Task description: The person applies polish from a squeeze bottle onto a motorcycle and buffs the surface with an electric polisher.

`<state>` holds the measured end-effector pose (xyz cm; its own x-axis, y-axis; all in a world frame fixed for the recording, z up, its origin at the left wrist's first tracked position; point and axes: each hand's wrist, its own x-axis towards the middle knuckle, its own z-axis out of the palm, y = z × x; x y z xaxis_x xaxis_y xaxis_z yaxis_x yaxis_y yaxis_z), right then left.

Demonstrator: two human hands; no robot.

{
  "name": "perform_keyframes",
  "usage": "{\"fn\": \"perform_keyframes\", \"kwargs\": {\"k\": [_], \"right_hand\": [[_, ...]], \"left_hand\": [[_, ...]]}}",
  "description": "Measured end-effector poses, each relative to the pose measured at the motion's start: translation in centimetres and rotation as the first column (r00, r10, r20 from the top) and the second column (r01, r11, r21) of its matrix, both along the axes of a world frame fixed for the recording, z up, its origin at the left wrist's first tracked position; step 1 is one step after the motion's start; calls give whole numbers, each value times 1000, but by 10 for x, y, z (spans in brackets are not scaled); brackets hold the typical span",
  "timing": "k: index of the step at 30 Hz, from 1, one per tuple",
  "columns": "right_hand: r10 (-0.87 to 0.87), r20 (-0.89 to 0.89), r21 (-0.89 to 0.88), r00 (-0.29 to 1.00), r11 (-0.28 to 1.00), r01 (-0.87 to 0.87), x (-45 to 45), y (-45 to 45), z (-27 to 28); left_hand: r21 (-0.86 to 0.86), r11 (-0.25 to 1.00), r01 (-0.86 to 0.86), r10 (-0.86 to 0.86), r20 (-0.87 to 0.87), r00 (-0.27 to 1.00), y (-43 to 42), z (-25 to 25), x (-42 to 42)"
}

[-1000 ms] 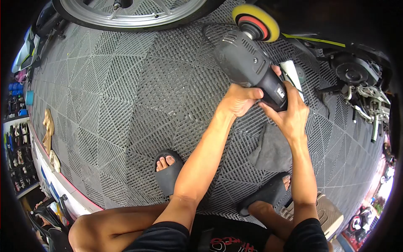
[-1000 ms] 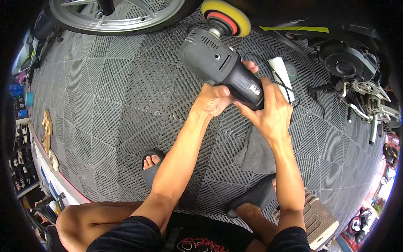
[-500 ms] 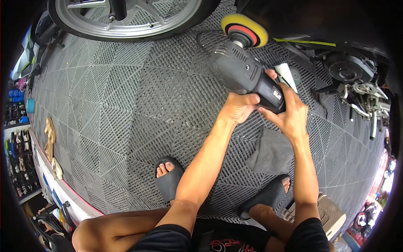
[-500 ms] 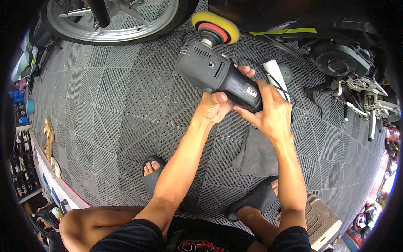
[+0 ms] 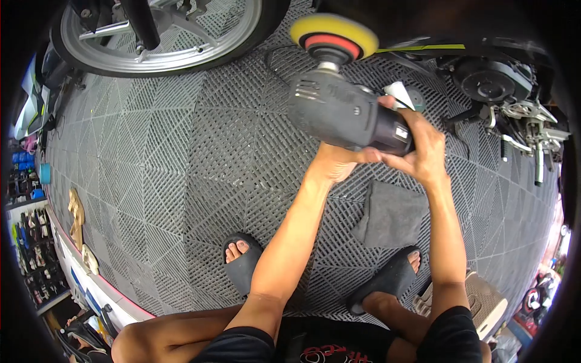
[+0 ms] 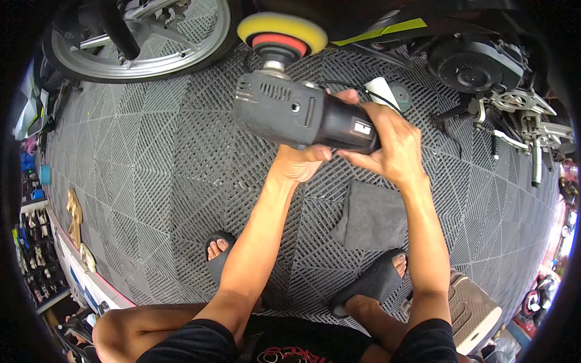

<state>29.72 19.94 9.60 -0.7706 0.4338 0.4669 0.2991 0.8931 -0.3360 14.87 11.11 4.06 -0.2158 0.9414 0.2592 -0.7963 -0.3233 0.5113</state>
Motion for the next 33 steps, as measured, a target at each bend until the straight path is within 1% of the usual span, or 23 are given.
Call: {"fn": "perform_keyframes", "kwargs": {"k": [2,3,6,8,9,12,14,16,19,20,22,24,25,29,33], "right_hand": [[-14,28,-12,1000,1000,14,-4,6,-11],[-17,40,-15,999,1000,17,-6,8,-16],[-15,75,-15,997,1000,16,-16,15,-28],[-8,115,-45,993,999,14,-22,20,-31],[13,84,-1,996,1000,-13,-25,22,-35],[22,143,-63,990,998,-13,-33,24,-39],[21,167,-72,986,997,-9,-35,24,-39],[22,178,-95,984,995,-5,-32,24,-44],[29,126,-85,992,996,-18,-20,27,-48],[28,115,-82,993,996,-19,-16,28,-48],[14,135,-88,991,996,-2,-9,31,-45],[6,139,-65,990,998,3,-2,35,-44],[2,165,-87,986,996,12,0,35,-41],[53,72,-47,996,998,-50,6,40,-35],[76,26,-26,997,997,-75,11,39,-26]], "left_hand": [[-72,997,7,-3,62,998,-2,-8,-3],[-65,998,24,-20,54,998,0,-11,-7],[-105,994,39,-22,160,987,1,-21,-14],[-96,994,51,-34,174,984,3,-30,-20],[-92,994,53,-34,192,981,5,-35,-23],[-92,995,26,-4,227,974,7,-48,-29],[-104,994,24,4,256,967,5,-53,-30],[-125,992,16,13,230,973,2,-53,-26],[-151,988,20,12,211,978,2,-51,-15],[-160,987,6,23,175,984,3,-50,-12],[-170,985,-18,37,106,994,8,-45,-4],[-159,987,-14,29,94,995,9,-43,1],[-146,989,-20,33,86,996,11,-43,4],[-122,992,-36,42,45,998,12,-33,10],[-117,992,-48,47,-5,999,8,-18,15]]}}
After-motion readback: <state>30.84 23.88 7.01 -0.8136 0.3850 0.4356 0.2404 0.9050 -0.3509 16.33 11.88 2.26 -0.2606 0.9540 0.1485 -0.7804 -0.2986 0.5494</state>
